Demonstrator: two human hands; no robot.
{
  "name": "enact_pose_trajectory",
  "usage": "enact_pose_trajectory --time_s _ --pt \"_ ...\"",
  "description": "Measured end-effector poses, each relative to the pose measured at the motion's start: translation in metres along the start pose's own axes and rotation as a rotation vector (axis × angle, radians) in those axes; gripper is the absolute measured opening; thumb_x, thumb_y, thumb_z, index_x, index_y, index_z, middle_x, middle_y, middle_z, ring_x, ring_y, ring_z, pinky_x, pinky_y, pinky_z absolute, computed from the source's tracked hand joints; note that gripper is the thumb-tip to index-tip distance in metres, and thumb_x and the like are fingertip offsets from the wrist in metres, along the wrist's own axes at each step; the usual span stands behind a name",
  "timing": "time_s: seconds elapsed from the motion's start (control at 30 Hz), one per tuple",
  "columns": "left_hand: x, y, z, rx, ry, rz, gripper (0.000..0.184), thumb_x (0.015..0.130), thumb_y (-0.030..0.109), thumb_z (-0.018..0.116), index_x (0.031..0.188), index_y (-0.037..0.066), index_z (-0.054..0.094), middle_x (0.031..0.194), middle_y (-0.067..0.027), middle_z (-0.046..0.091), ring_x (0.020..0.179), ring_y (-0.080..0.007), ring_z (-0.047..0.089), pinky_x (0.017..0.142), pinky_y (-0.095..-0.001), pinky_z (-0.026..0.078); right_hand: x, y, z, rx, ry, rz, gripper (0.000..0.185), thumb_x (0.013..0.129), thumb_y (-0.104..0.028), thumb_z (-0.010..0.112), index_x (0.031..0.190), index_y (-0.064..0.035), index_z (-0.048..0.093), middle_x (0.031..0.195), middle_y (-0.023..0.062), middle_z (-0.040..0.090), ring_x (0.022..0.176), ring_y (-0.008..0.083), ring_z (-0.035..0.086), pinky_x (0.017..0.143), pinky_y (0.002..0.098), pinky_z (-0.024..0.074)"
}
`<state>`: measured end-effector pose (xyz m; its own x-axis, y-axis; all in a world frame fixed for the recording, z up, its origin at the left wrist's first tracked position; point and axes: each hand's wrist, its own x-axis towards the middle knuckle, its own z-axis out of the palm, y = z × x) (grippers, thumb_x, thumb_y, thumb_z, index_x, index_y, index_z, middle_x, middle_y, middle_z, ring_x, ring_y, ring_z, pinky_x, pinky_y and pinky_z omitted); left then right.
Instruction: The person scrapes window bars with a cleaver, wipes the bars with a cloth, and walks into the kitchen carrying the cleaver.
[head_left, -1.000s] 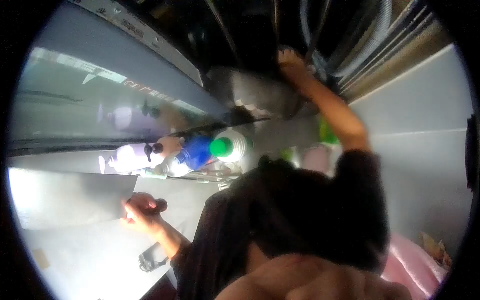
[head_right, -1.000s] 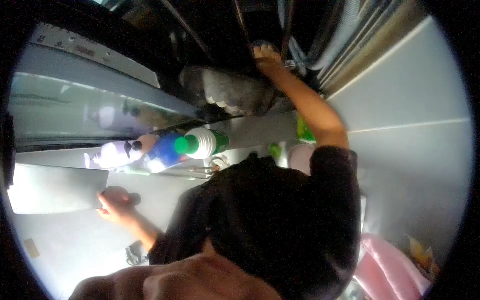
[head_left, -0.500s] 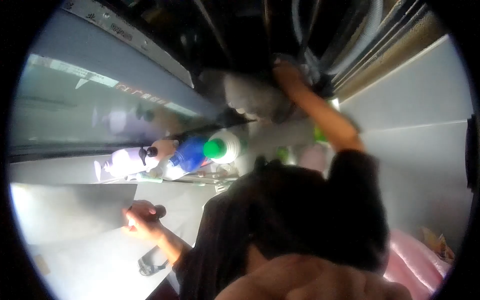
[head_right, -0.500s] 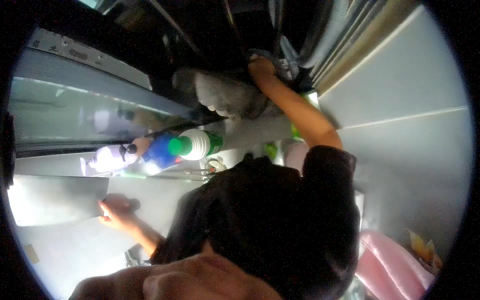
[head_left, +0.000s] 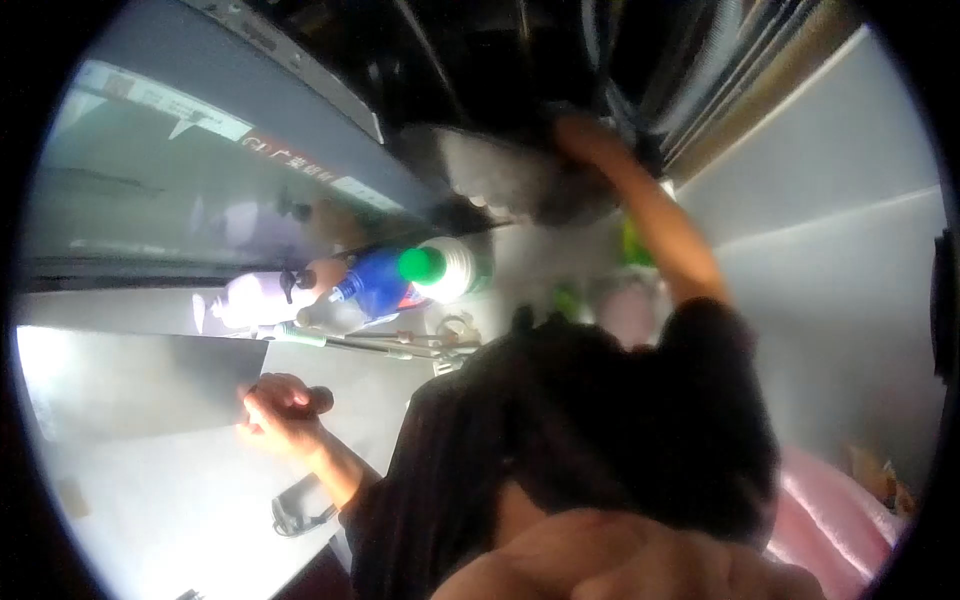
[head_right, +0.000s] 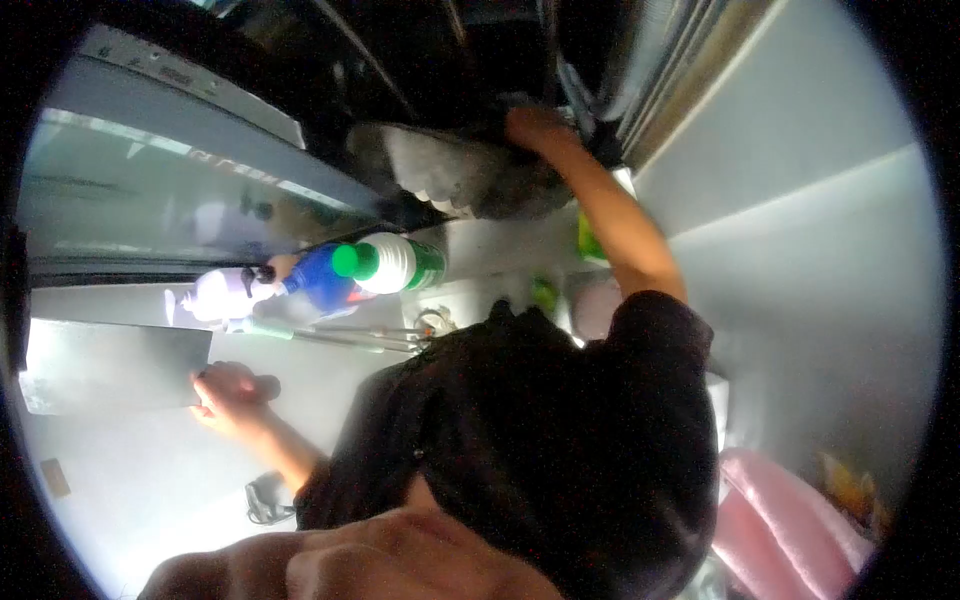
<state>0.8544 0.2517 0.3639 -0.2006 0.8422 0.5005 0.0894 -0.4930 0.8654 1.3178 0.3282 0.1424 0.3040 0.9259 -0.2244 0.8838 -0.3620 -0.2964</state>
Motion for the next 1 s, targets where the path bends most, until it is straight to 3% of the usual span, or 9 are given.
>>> enact_pose_trajectory --time_s 0.27,0.33,0.47,0.57,0.63,0.77,0.9,0.93,1.0 --pt "-0.010 0.002 -0.016 -0.003 0.147 0.057 0.026 0.089 0.008 0.046 0.065 -0.003 0.044 0.047 -0.0047 0.036 0.036 -0.0135 0.035 0.033 -0.0248 0.033 -0.018 -0.015 -0.017 -0.211 -0.027 -0.351 0.026 0.083 -0.013 0.045 0.097 0.0024 0.062 0.096 0.0219 0.061 0.088 0.0356 0.060 0.079 0.0455 0.0461" --pt "-0.011 -0.003 -0.022 0.014 0.159 0.043 0.029 0.089 0.010 0.047 0.063 -0.001 0.042 0.047 -0.0047 0.036 0.037 -0.0134 0.035 0.034 -0.0252 0.033 -0.038 -0.036 -0.037 0.141 0.023 -0.197 0.028 0.084 -0.019 0.047 0.097 0.0017 0.061 0.093 0.0223 0.061 0.085 0.0362 0.060 0.078 0.0445 0.0466" --pt "-0.010 -0.003 -0.009 0.001 0.179 0.010 0.035 0.091 0.015 0.048 0.060 0.002 0.039 0.046 -0.0040 0.035 0.038 -0.0132 0.036 0.034 -0.0255 0.033 -0.032 -0.053 -0.042 0.196 0.070 -0.254 0.030 0.084 -0.024 0.049 0.099 -0.0001 0.059 0.091 0.0219 0.061 0.083 0.0368 0.059 0.075 0.0442 0.0467" --pt "-0.009 0.009 0.002 0.020 0.101 -0.053 0.036 0.092 0.016 0.047 0.059 0.004 0.037 0.046 -0.0036 0.035 0.038 -0.0132 0.037 0.035 -0.0253 0.032 -0.050 -0.074 -0.060 0.388 0.247 -0.282 0.031 0.087 -0.026 0.050 0.104 -0.0014 0.057 0.094 0.0198 0.061 0.085 0.0314 0.059 0.076 0.0412 0.0461" --pt "-0.006 0.004 -0.003 0.024 0.012 0.012 0.035 0.092 0.016 0.048 0.061 0.003 0.040 0.046 -0.0041 0.037 0.038 -0.0131 0.037 0.035 -0.0251 0.032 -0.045 -0.088 -0.064 0.578 0.478 -0.343 0.033 0.086 -0.029 0.050 0.102 -0.0012 0.053 0.090 0.0217 0.059 0.083 0.0378 0.057 0.073 0.0460 0.0450" --pt "-0.003 0.002 -0.013 -0.013 0.056 0.041 0.033 0.092 0.017 0.047 0.063 0.000 0.043 0.046 -0.0058 0.040 0.038 -0.0133 0.038 0.035 -0.0252 0.033 -0.066 -0.096 -0.081 0.475 0.604 -0.347 0.031 0.088 -0.028 0.047 0.102 -0.0010 0.052 0.100 0.0217 0.056 0.090 0.0378 0.056 0.076 0.0442 0.0440" --pt "-0.010 -0.002 -0.017 -0.069 0.021 0.097 0.031 0.092 0.013 0.044 0.064 -0.001 0.043 0.047 -0.0069 0.042 0.038 -0.0137 0.039 0.035 -0.0258 0.034 -0.130 -0.130 -0.118 0.214 0.031 -0.222 0.068 0.077 -0.040 0.063 0.127 0.0011 0.041 0.131 0.0213 0.041 0.118 0.0321 0.043 0.095 0.0403 0.0372" --pt "-0.014 -0.004 -0.011 -0.196 0.194 -0.026 0.030 0.091 0.011 0.043 0.063 -0.001 0.043 0.046 -0.0073 0.042 0.038 -0.0141 0.040 0.035 -0.0263 0.034 -0.128 -0.136 -0.105 0.103 -0.022 -0.269 0.085 0.067 -0.044 0.069 0.129 0.0039 0.036 0.134 0.0234 0.034 0.123 0.0340 0.036 0.098 0.0410 0.0337" --pt "-0.015 0.002 -0.015 -0.063 0.047 -0.015 0.031 0.091 0.010 0.043 0.062 -0.001 0.042 0.047 -0.0075 0.042 0.038 -0.0145 0.040 0.036 -0.0263 0.034 -0.128 -0.150 -0.093 0.029 -0.009 -0.273 0.088 0.064 -0.043 0.071 0.129 0.0047 0.036 0.132 0.0242 0.036 0.122 0.0346 0.036 0.099 0.0410 0.0336"
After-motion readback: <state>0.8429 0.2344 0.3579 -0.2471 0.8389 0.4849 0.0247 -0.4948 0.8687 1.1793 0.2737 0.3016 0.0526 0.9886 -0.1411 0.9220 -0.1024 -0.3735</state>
